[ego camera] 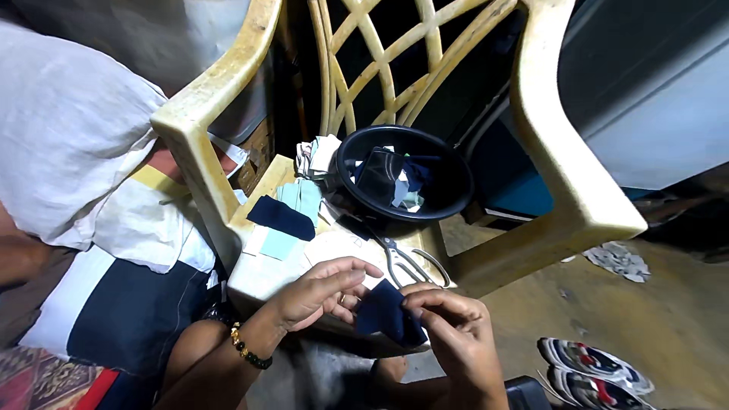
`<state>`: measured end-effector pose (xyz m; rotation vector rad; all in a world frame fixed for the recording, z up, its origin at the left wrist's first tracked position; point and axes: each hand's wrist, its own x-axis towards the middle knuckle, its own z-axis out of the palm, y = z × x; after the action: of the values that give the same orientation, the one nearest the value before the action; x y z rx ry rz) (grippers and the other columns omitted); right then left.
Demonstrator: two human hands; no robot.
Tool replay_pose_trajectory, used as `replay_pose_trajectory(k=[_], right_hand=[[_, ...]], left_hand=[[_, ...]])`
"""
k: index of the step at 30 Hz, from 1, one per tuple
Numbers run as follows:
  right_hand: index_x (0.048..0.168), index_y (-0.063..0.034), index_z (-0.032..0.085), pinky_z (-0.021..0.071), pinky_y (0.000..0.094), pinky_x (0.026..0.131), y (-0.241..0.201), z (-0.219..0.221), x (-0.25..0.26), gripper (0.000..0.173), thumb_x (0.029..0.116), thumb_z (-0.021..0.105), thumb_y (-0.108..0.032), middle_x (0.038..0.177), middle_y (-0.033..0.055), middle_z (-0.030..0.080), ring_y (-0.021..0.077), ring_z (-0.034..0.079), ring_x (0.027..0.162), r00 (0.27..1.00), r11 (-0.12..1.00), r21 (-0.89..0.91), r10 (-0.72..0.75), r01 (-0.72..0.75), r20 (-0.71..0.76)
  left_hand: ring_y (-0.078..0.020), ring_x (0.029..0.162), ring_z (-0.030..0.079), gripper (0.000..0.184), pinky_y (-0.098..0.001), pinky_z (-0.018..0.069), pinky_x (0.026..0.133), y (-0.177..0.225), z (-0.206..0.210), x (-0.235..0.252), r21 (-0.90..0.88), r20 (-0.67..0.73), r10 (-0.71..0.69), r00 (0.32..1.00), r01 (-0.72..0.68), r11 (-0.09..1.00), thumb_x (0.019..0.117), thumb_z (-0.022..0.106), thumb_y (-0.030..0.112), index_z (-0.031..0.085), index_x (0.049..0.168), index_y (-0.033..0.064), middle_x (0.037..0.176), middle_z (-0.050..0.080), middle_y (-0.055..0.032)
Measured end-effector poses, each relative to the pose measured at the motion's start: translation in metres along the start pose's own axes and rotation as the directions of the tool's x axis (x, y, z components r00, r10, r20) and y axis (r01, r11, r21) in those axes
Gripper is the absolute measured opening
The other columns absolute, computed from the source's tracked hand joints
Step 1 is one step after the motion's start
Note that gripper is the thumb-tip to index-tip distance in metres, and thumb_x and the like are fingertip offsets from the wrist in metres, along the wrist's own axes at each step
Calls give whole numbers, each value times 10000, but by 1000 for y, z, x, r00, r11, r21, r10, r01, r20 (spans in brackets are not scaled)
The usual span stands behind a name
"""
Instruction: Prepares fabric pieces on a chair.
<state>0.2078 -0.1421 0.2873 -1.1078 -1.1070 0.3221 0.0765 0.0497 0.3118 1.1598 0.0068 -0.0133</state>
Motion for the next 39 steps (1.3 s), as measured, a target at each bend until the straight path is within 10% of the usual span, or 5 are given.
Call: replay_pose_trajectory(k=[11, 26, 32, 39], right_hand=[[1024, -145, 808, 556, 189, 856, 4, 1, 2, 242, 974, 572, -168, 1065, -22, 768, 26, 690, 998, 996, 993, 80, 89, -89, 0], [1058, -123, 798, 577, 215, 880, 8, 6, 1, 251, 952, 583, -49, 1109, -20, 759, 44, 695, 1024, 993, 991, 54, 119, -120, 27], [1058, -139, 792, 577, 213, 879, 8, 9, 2, 208, 969, 614, -78, 1105, -33, 755, 41, 693, 1021, 992, 990, 58, 125, -126, 23], [1096, -92, 767, 591, 191, 747, 5, 12, 2, 261, 850, 721, -19, 1038, -34, 756, 21, 695, 835, 976, 981, 88, 184, -174, -114]], left_hand=[[10, 674, 670, 136, -155, 536, 612, 0, 5, -1, 154, -167, 118, 979, -92, 984, 971, 611, 13, 571, 1058, 109, 772, 719, 71], [-30, 769, 698, 114, -227, 605, 761, -1, 10, -1, 205, -311, 180, 933, -119, 971, 912, 676, -35, 719, 866, 59, 799, 718, 56], [13, 812, 657, 73, -176, 556, 753, -10, 5, 1, 359, -248, 329, 911, -229, 905, 876, 727, 28, 726, 810, 60, 868, 716, 48], [-15, 677, 672, 160, -177, 567, 641, -3, 15, 3, 190, -495, 283, 821, -215, 958, 935, 661, -26, 743, 816, 42, 760, 723, 23]])
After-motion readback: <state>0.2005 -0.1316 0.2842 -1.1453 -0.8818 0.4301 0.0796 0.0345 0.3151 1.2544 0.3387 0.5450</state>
